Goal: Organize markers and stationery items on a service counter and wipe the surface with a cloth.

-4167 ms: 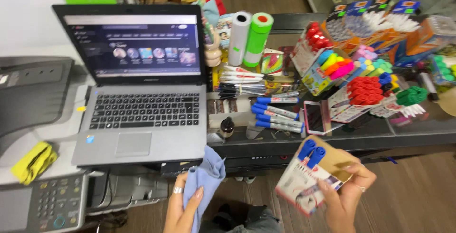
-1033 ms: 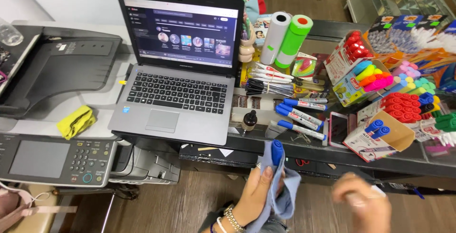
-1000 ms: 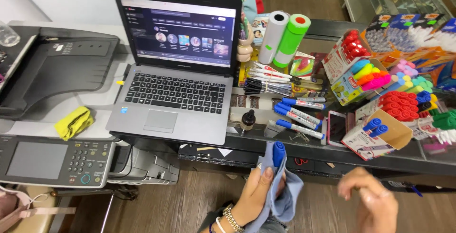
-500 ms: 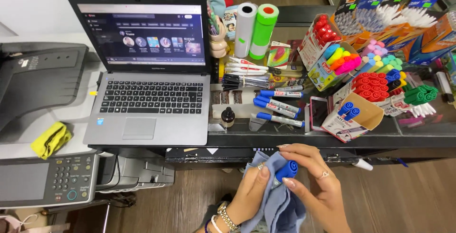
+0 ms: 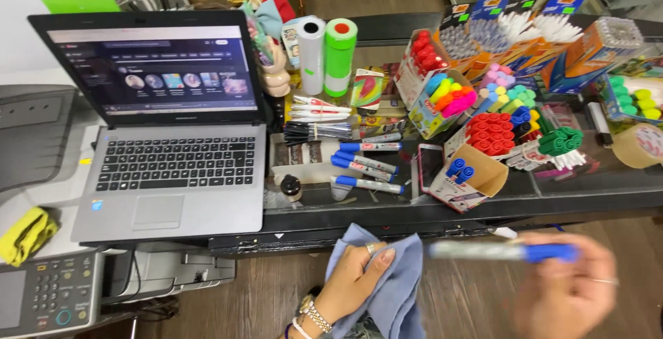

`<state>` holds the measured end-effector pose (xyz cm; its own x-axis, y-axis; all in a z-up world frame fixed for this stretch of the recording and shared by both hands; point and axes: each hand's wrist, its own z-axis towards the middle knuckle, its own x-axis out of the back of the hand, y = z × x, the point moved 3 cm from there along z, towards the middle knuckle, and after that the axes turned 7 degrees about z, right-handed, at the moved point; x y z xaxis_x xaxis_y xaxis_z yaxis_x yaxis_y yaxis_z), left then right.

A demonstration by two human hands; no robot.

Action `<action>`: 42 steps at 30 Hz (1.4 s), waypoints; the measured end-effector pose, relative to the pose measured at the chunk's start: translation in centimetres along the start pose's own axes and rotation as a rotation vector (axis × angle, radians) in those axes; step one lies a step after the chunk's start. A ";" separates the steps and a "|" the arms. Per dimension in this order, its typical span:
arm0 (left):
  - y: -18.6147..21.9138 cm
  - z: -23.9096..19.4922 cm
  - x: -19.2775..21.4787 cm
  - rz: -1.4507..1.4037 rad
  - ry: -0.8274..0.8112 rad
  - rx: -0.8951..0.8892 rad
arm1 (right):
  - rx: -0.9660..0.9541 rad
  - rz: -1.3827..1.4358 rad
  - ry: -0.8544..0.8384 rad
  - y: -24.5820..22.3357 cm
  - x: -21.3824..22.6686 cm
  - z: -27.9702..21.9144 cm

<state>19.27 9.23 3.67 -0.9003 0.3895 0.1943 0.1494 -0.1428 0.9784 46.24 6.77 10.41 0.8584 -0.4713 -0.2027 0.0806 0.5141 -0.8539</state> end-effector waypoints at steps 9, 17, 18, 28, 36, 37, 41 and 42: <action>-0.3 4.3 -2.9 0.615 -0.330 0.110 | 0.200 -0.227 -0.097 1.6 -1.5 8.0; 9.3 13.1 -1.0 1.038 0.062 -0.291 | 0.033 -0.212 -0.278 6.9 -1.5 9.1; 8.4 13.8 -1.4 1.038 0.067 -0.289 | 0.035 -0.210 -0.283 7.2 -1.4 9.1; 3.6 18.4 -3.1 0.787 0.271 -0.566 | 0.011 -0.245 -0.355 6.7 -1.6 10.0; 3.1 18.1 -3.4 0.851 0.224 -0.517 | 0.037 -0.427 -0.485 5.5 -1.1 11.7; 2.8 18.0 -3.5 0.890 0.222 -0.530 | 0.026 -0.429 -0.486 5.7 -0.6 11.9; 2.3 17.4 -4.3 0.895 0.215 -0.542 | -0.001 -0.433 -0.483 5.7 -0.9 11.7; 1.5 17.9 -4.8 0.893 0.218 -0.537 | -0.003 -0.434 -0.488 5.2 -1.4 11.6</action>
<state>31.11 23.39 5.50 -0.6150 -0.2189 0.7575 0.6400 -0.6998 0.3173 51.29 18.42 11.84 0.8795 -0.2561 0.4011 0.4710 0.3483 -0.8105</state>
